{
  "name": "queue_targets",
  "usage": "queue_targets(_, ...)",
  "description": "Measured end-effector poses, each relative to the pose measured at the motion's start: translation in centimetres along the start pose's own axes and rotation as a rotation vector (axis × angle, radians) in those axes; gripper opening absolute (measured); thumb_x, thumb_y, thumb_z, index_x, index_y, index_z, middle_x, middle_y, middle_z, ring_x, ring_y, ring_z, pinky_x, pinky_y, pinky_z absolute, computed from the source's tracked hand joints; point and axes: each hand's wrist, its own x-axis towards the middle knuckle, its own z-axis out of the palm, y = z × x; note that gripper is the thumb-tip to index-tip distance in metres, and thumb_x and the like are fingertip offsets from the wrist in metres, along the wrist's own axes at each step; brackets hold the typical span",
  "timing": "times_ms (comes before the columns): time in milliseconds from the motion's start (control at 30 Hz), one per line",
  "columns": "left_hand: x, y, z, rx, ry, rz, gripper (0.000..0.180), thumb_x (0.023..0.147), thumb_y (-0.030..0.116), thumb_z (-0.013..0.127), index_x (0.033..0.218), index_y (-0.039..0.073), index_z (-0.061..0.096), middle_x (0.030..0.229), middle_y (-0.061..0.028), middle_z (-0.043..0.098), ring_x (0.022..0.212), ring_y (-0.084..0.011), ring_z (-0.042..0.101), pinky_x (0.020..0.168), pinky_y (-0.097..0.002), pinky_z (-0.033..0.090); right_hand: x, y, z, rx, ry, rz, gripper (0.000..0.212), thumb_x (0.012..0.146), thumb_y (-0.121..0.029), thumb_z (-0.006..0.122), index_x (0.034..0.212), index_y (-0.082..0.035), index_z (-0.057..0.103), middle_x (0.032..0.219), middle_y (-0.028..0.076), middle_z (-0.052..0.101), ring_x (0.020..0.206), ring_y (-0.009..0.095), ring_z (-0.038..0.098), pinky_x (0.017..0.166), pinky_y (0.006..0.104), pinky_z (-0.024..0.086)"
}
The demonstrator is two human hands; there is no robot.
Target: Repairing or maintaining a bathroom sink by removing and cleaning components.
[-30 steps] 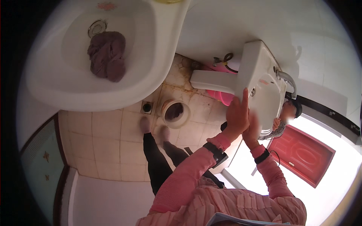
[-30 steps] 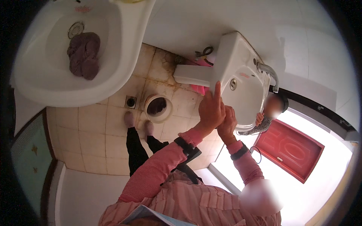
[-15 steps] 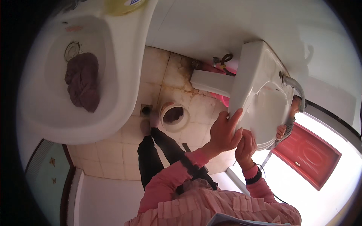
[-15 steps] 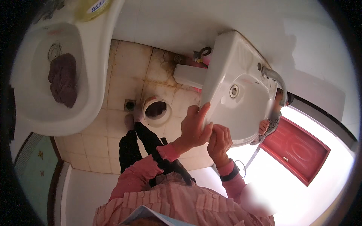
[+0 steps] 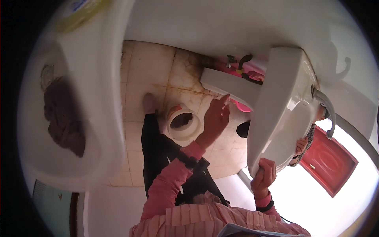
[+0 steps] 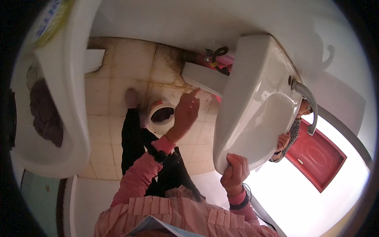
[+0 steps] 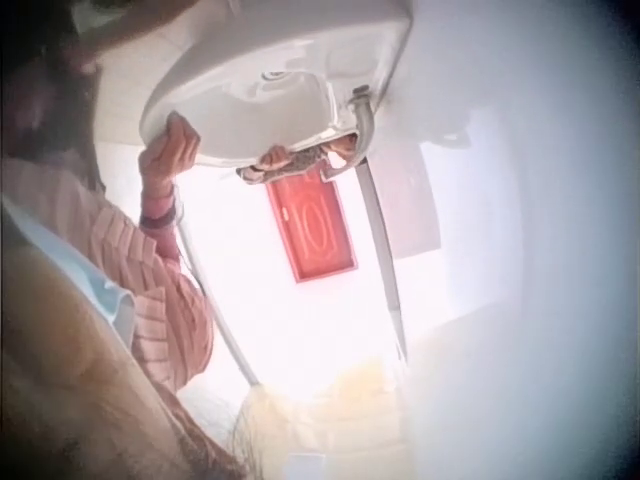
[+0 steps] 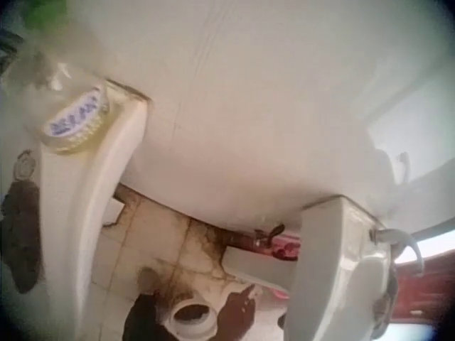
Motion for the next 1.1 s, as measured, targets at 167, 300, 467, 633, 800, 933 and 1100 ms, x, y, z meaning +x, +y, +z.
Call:
queue_targets(167,4.9,-5.0,1.5,0.203,-0.038,0.201,0.037,0.078,0.006,0.050,0.114,0.010,0.050,0.082,-0.0122,0.049,0.073,-0.0273,0.053,0.063,-0.0364,0.045,0.0,0.0,0.3,-0.013,0.025,0.031,0.018,0.067,0.002,0.043,0.080,0.001,0.055,0.076,0.015,0.058,0.064,0.028,0.056,0.057,0.0348,0.046)
queue_targets(300,6.6,-7.1,2.9,0.248,-0.152,0.188,0.039,0.076,0.006,0.051,0.115,0.010,0.047,0.084,-0.0136,0.049,0.076,-0.0303,0.052,0.065,-0.0382,0.045,0.1,0.0,0.0,-0.045,-0.022,0.074,0.017,0.065,0.001,0.045,0.079,0.000,0.055,0.076,0.014,0.058,0.064,0.027,0.056,0.055,0.0342,0.045)
queue_targets(467,6.0,-8.6,4.7,0.222,-0.197,0.209,0.042,0.076,0.002,0.051,0.117,0.009,0.047,0.084,-0.0126,0.049,0.078,-0.0282,0.052,0.068,-0.0364,0.044,0.1,-0.1,-0.4,-0.060,-0.044,0.118,0.016,0.065,-0.001,0.046,0.079,-0.002,0.055,0.078,0.013,0.058,0.065,0.027,0.055,0.055,0.0340,0.045)
queue_targets(633,6.0,-9.7,5.7,0.190,-0.249,0.203,0.050,0.074,-0.002,0.049,0.123,0.010,0.043,0.088,-0.0127,0.048,0.082,-0.0284,0.050,0.071,-0.0360,0.043,-0.2,-0.3,-0.2,-0.040,-0.062,0.138,0.016,0.066,-0.001,0.047,0.080,-0.003,0.055,0.079,0.013,0.057,0.065,0.027,0.056,0.055,0.0351,0.045)
queue_targets(800,7.6,-10.2,6.4,0.175,-0.232,0.206,0.049,0.075,0.000,0.049,0.123,0.012,0.042,0.087,-0.0130,0.046,0.082,-0.0292,0.049,0.069,-0.0390,0.044,-0.5,-0.1,0.1,-0.036,-0.052,0.140,0.017,0.066,0.000,0.046,0.080,-0.004,0.054,0.078,0.012,0.057,0.065,0.027,0.055,0.054,0.0355,0.045)
queue_targets(933,8.9,-11.9,7.3,0.173,-0.196,0.256,0.050,0.074,-0.001,0.048,0.122,0.012,0.042,0.087,-0.0138,0.046,0.083,-0.0306,0.049,0.071,-0.0389,0.043,-3.7,2.4,1.1,-0.171,0.047,0.000,0.013,0.067,0.000,0.050,0.079,-0.004,0.054,0.080,0.012,0.057,0.066,0.028,0.056,0.056,0.0359,0.046)
queue_targets(1100,8.8,-13.3,8.3,0.133,-0.246,0.203,0.049,0.074,-0.002,0.048,0.121,0.011,0.043,0.087,-0.0137,0.047,0.083,-0.0306,0.049,0.071,-0.0387,0.043,-4.1,0.4,-0.4,-0.248,-0.112,0.131,0.011,0.070,-0.004,0.056,0.081,-0.005,0.054,0.087,0.012,0.058,0.072,0.030,0.058,0.058,0.0379,0.047)
